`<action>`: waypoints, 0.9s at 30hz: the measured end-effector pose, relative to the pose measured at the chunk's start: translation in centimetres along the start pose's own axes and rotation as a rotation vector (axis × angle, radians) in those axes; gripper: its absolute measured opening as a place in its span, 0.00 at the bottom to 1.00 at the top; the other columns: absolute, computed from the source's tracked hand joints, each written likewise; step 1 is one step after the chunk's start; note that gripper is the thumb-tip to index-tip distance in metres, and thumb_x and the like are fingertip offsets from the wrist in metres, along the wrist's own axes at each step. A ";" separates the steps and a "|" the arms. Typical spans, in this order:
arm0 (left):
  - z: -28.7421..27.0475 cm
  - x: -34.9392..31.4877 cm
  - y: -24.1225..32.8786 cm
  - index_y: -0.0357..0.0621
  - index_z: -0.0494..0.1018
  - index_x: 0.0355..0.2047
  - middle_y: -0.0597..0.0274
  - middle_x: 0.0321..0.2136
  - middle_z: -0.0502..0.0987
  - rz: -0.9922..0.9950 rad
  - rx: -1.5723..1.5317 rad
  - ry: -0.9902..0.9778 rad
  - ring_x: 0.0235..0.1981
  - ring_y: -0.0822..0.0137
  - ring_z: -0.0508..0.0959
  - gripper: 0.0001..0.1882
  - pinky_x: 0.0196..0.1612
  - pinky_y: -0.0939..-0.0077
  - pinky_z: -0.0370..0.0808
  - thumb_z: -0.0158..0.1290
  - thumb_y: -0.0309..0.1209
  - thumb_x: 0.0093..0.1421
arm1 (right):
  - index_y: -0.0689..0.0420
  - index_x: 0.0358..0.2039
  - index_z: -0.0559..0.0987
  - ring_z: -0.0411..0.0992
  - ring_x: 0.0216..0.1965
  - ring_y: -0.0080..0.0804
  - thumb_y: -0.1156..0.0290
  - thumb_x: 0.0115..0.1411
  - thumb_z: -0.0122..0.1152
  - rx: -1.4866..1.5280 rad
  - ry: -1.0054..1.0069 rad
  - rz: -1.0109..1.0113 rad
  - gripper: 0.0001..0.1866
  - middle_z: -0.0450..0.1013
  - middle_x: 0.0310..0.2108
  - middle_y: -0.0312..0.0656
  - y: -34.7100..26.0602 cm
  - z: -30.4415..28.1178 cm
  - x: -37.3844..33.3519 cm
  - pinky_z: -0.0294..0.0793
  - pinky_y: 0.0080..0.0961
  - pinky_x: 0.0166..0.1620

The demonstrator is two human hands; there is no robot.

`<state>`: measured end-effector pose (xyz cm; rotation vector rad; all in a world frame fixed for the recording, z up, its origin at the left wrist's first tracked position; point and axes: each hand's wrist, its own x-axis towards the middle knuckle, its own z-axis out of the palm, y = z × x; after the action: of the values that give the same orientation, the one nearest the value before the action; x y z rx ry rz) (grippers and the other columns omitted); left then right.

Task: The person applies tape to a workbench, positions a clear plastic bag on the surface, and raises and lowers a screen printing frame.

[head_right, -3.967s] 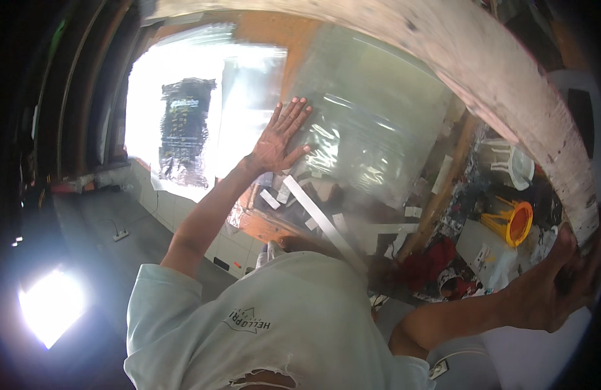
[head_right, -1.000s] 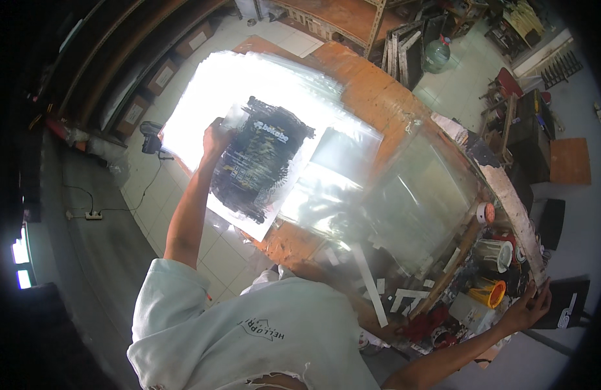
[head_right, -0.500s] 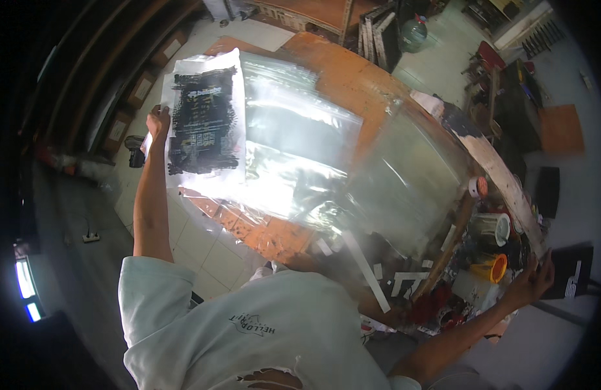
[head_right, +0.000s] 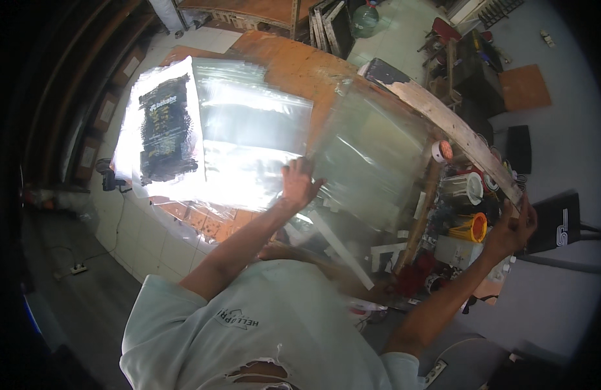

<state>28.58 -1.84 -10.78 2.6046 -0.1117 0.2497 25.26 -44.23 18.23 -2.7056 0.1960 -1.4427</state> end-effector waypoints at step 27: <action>-13.0 -11.7 -10.5 0.38 0.78 0.50 0.48 0.56 0.74 -0.367 0.072 0.276 0.56 0.42 0.73 0.18 0.61 0.50 0.68 0.61 0.26 0.59 | 0.43 0.61 0.82 0.77 0.43 0.30 0.62 0.65 0.71 0.059 -0.038 0.100 0.23 0.68 0.58 0.47 1.1 1.0 -0.4 0.81 0.28 0.43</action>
<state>16.47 14.15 -7.19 2.5708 0.4749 0.4810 25.78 -45.29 17.18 -2.6336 0.2779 -1.3474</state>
